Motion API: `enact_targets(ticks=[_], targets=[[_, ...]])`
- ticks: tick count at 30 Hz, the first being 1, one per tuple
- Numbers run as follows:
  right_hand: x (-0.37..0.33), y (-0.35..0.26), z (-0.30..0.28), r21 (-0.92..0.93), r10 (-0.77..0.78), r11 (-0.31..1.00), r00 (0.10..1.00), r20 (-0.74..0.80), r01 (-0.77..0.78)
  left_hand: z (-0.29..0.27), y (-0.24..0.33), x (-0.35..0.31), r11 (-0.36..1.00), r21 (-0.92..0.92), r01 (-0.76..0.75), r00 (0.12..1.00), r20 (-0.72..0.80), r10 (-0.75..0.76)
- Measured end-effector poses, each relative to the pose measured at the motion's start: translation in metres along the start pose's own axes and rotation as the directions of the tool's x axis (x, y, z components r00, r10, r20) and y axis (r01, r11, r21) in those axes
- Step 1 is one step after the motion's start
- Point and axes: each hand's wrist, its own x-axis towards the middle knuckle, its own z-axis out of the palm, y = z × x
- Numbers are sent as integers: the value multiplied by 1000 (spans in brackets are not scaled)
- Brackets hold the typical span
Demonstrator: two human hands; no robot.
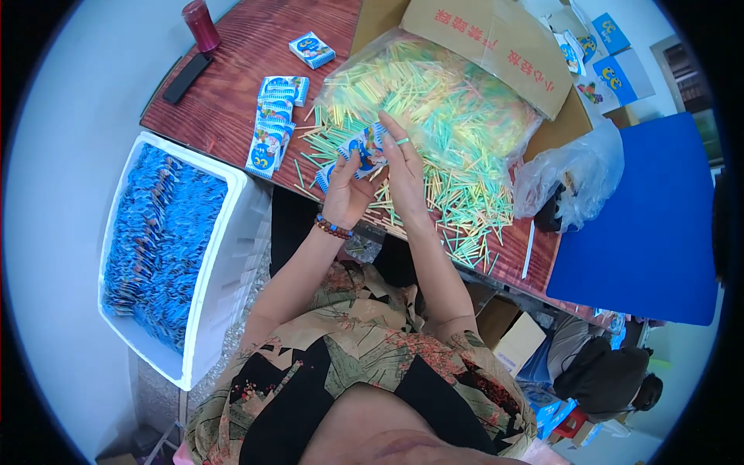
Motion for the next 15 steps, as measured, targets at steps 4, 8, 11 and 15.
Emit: enact_targets(ticks=[4, 8, 11, 15], targets=[[9, -6, 4, -151, -32, 987, 993, 116, 49, 1, 7, 6, 991, 81, -110, 994, -3, 111], [10, -12, 22, -212, -194, 956, 979, 57, 202, 2, 18, 3, 981, 90, -169, 984, -46, 174], [21, 5, 20, -601, -65, 756, 943, 326, 260, 2, 29, 4, 990, -20, -140, 988, -66, 138], [26, 10, 24, -396, -126, 900, 979, 160, 180, -6, 42, 0, 967, 67, -244, 968, -47, 247]])
